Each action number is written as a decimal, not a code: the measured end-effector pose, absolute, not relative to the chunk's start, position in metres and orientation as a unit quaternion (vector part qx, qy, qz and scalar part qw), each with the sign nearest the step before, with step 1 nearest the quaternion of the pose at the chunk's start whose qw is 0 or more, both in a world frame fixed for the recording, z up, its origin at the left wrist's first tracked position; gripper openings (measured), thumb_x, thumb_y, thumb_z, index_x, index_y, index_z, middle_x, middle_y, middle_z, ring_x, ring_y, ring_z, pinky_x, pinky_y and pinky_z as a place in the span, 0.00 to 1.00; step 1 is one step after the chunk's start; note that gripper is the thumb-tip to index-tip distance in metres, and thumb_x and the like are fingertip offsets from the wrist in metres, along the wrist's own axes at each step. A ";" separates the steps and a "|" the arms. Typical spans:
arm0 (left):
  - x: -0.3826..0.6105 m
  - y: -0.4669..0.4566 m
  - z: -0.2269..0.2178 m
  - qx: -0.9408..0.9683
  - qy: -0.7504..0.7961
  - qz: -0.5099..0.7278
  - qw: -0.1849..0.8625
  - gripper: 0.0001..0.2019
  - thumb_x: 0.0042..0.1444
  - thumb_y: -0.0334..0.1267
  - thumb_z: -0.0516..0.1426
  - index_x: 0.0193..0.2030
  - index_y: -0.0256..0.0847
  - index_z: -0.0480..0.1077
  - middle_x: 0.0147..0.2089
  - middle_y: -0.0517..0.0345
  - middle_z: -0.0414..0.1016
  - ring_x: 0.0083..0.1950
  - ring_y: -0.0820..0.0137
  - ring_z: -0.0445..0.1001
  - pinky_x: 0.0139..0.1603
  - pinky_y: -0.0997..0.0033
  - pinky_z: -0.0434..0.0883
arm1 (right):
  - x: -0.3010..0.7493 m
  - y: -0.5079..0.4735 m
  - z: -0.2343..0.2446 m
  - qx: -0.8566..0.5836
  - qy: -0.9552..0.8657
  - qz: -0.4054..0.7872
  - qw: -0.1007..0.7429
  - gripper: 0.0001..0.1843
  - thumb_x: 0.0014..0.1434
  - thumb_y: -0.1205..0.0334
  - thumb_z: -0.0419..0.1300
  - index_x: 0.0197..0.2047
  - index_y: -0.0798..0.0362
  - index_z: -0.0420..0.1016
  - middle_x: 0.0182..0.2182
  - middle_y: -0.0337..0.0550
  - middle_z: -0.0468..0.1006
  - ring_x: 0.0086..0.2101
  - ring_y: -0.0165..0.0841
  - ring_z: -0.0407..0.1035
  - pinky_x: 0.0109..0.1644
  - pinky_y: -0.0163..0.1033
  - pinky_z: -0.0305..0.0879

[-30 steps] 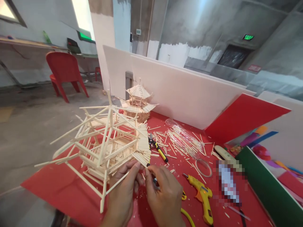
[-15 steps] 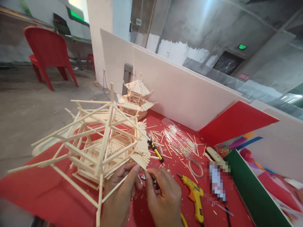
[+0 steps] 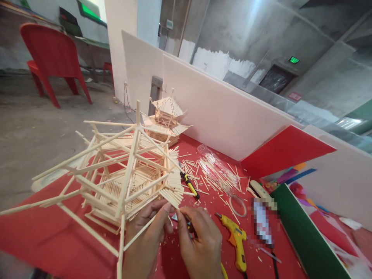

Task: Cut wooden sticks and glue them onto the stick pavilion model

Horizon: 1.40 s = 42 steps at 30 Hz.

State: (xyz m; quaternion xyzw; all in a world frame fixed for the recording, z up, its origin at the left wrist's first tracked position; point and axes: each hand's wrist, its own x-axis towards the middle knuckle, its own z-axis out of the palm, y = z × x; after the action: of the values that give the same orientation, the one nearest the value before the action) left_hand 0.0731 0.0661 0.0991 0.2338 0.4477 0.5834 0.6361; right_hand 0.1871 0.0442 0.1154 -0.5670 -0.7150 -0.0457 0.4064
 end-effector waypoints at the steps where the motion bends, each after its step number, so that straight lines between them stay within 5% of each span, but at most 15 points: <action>1: 0.073 0.066 0.099 0.234 0.448 0.583 0.636 0.15 0.45 0.49 0.68 0.30 0.38 0.79 0.14 0.62 0.69 0.15 0.76 0.63 0.16 0.78 0.57 | 0.187 0.044 0.116 -0.566 -0.716 -0.046 0.406 0.04 0.63 0.66 0.60 0.39 0.51 0.77 0.29 0.39 0.79 0.28 0.28 0.74 0.34 0.29 0.69; 32: 0.072 0.057 0.089 0.272 0.497 0.561 0.603 0.11 0.47 0.46 0.66 0.31 0.40 0.76 0.15 0.65 0.67 0.15 0.76 0.61 0.16 0.78 0.60 | 0.192 0.041 0.108 -0.595 -0.690 0.028 0.411 0.06 0.65 0.62 0.58 0.36 0.51 0.74 0.27 0.37 0.75 0.28 0.29 0.71 0.32 0.31 0.66; 34: 0.068 0.047 0.082 0.362 0.516 0.548 0.549 0.13 0.50 0.44 0.65 0.20 0.42 0.71 0.14 0.63 0.65 0.15 0.74 0.61 0.17 0.76 0.61 | 0.196 0.038 0.111 -0.593 -0.689 0.018 0.417 0.05 0.65 0.62 0.58 0.36 0.51 0.73 0.27 0.37 0.75 0.28 0.29 0.70 0.32 0.32 0.65; 37: 0.060 0.032 0.076 0.585 0.466 0.584 0.316 0.13 0.53 0.33 0.63 0.18 0.43 0.69 0.15 0.63 0.64 0.17 0.74 0.62 0.21 0.73 0.63 | 0.206 0.028 0.115 -0.588 -0.700 0.003 0.405 0.05 0.65 0.64 0.58 0.36 0.51 0.72 0.26 0.37 0.74 0.27 0.29 0.69 0.31 0.33 0.63; 40: 0.054 0.027 0.083 0.765 0.300 0.560 0.104 0.08 0.50 0.25 0.63 0.31 0.43 0.75 0.21 0.60 0.74 0.24 0.70 0.71 0.32 0.69 0.72 | 0.221 0.012 0.118 -0.578 -0.722 0.010 0.380 0.04 0.65 0.66 0.58 0.37 0.51 0.72 0.27 0.37 0.74 0.28 0.30 0.68 0.33 0.34 0.62; 42: 0.055 0.029 0.091 0.784 0.314 0.536 0.011 0.12 0.51 0.26 0.65 0.43 0.41 0.77 0.35 0.49 0.82 0.39 0.60 0.78 0.43 0.61 0.74 | 0.232 0.001 0.119 -0.572 -0.739 0.031 0.355 0.03 0.65 0.66 0.58 0.37 0.51 0.71 0.29 0.38 0.74 0.30 0.30 0.68 0.35 0.35 0.61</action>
State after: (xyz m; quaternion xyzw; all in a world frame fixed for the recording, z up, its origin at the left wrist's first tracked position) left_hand 0.0545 0.0294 0.0913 0.7839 0.3139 0.5356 0.0109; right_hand 0.2322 0.0013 0.1188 -0.5722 -0.7388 0.0306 0.3547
